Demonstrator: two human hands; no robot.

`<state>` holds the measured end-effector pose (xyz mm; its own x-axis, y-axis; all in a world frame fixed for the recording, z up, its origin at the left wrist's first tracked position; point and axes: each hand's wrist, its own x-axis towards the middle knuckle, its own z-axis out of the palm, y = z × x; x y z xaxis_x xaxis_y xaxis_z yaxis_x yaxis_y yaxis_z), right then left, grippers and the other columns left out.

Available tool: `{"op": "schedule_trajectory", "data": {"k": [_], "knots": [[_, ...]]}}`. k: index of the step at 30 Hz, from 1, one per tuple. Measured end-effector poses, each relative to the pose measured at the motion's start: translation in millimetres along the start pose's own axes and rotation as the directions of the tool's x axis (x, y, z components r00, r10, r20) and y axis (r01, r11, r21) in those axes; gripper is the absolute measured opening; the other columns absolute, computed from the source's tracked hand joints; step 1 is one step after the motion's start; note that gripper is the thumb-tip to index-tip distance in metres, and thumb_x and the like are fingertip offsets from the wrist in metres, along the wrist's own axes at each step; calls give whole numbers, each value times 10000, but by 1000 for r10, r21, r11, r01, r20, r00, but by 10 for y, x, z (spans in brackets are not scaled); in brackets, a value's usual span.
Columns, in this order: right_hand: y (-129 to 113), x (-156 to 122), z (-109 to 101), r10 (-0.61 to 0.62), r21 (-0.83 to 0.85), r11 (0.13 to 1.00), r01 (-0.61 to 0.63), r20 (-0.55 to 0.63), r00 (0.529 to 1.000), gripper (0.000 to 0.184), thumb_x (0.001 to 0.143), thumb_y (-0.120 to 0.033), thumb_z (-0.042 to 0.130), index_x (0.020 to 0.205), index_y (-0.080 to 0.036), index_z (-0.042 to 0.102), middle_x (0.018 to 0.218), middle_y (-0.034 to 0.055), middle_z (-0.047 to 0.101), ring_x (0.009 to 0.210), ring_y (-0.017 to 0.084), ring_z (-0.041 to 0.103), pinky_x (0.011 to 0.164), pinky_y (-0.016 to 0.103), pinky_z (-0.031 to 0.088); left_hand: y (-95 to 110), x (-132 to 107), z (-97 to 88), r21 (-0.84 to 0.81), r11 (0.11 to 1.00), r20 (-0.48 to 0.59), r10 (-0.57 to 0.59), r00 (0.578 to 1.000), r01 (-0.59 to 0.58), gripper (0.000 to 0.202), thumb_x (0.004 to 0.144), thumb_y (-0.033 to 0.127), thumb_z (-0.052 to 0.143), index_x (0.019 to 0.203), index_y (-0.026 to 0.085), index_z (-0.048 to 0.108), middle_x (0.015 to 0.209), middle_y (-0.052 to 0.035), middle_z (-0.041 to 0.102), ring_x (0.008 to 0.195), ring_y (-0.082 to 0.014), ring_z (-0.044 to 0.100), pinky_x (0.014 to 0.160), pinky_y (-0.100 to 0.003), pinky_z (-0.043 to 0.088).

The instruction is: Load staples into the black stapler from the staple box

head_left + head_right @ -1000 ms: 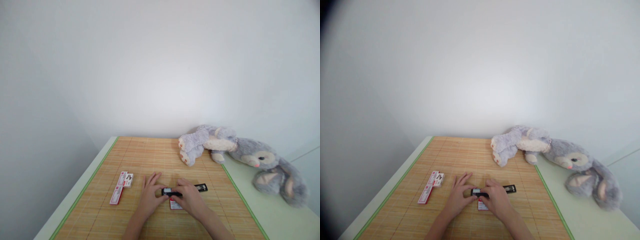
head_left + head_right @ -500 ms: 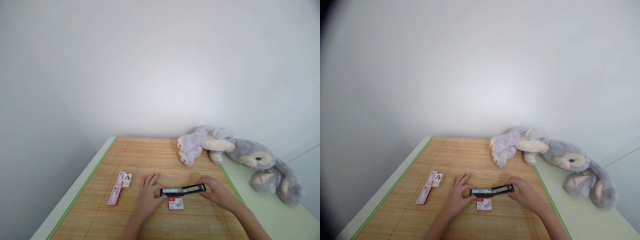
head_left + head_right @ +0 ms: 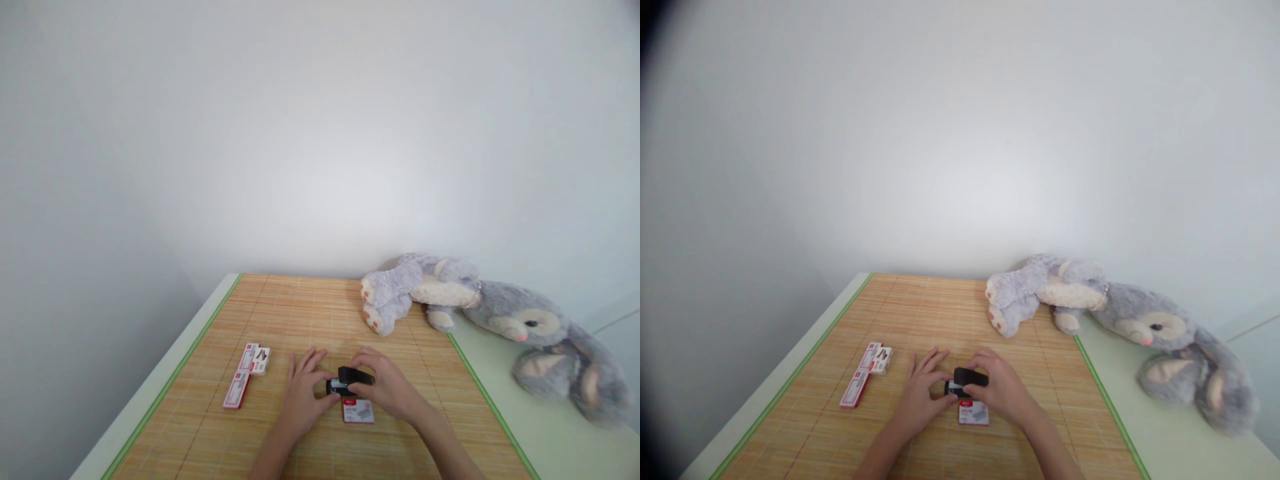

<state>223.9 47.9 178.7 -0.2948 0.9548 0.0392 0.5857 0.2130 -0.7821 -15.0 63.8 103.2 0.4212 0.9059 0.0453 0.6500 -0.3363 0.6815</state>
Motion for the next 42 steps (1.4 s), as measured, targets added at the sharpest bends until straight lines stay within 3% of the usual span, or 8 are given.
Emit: {"op": "schedule_trajectory", "data": {"k": [9, 12, 15, 18, 22, 29, 36, 42], "knots": [[-11, 74, 209, 32, -140, 990, -23, 62, 998, 192, 760, -185, 775, 943, -240, 753, 982, 22, 699, 958, 220, 626, 831, 289, 456, -30, 13, 17, 33, 999, -8, 26, 1000, -26, 322, 795, 474, 819, 1084, 342, 767, 1591, -15, 508, 1532, -346, 336, 1292, -637, 27], [8, 71, 203, 26, -146, 989, -17, 59, 998, 210, 757, -173, 775, 954, -238, 746, 990, 20, 690, 971, 215, 620, 841, 286, 450, 27, -159, 71, 33, 999, -145, -1, 989, 6, 406, 845, 439, 758, 1227, 317, 695, 1528, -54, 557, 1467, -334, 421, 1280, -606, 175], [33, 75, 191, 29, -147, 989, -20, 59, 998, 210, 758, -177, 771, 956, -239, 742, 991, 20, 684, 969, 215, 618, 839, 290, 449, 201, -421, 159, 16, 996, -277, -77, 958, 84, 224, 958, 344, 568, 1137, 290, 692, 1283, -81, 674, 1282, -308, 559, 1138, -530, 412], [77, 90, 186, 34, -129, 991, -27, 54, 998, 212, 755, -190, 768, 958, -240, 739, 995, 19, 677, 974, 216, 619, 833, 292, 450, 467, -583, 217, 2, 997, -66, 78, 995, -78, 246, 899, 247, 575, 1083, 337, 711, 1228, -46, 697, 1197, -299, 584, 1063, -477, 465], [165, 94, 170, 53, -97, 994, -50, 23, 998, 208, 764, -223, 743, 971, -232, 731, 968, 13, 665, 914, 200, 615, 801, 291, 450, 737, -526, 195, -44, 971, 138, 240, 961, -236, 644, 783, 119, 582, 1335, 451, 607, 1450, 72, 599, 1339, -266, 489, 1151, -416, 401], [471, -82, 130, 183, -30, 982, -186, -82, 980, 282, 873, -442, 667, 1027, -212, 724, 846, 7, 678, 773, 196, 592, 699, 303, 448, 633, -442, 91, 73, 994, 131, 66, 989, -76, 621, 763, 129, 563, 1328, 384, 596, 1289, -22, 639, 1177, -283, 559, 1011, -391, 443], [695, -416, 445, 356, 209, 923, -322, -154, 922, 519, 909, -640, 602, 1178, -205, 689, 725, -12, 607, 666, 194, 587, 589, 295, 436, 570, -500, 108, 45, 997, 115, -63, 991, 58, 350, 792, 234, 616, 1137, 295, 629, 1170, -39, 682, 1088, -274, 614, 910, -353, 456], [602, -483, 648, 384, 397, 864, -308, -127, 914, 570, 886, -707, 620, 1131, -197, 685, 702, -22, 587, 623, 182, 586, 547, 280, 446, 562, -332, 77, -19, 999, 182, -26, 983, 30, 592, 750, 311, 733, 1323, 325, 587, 1241, -31, 702, 1127, -287, 637, 971, -367, 455]]}}
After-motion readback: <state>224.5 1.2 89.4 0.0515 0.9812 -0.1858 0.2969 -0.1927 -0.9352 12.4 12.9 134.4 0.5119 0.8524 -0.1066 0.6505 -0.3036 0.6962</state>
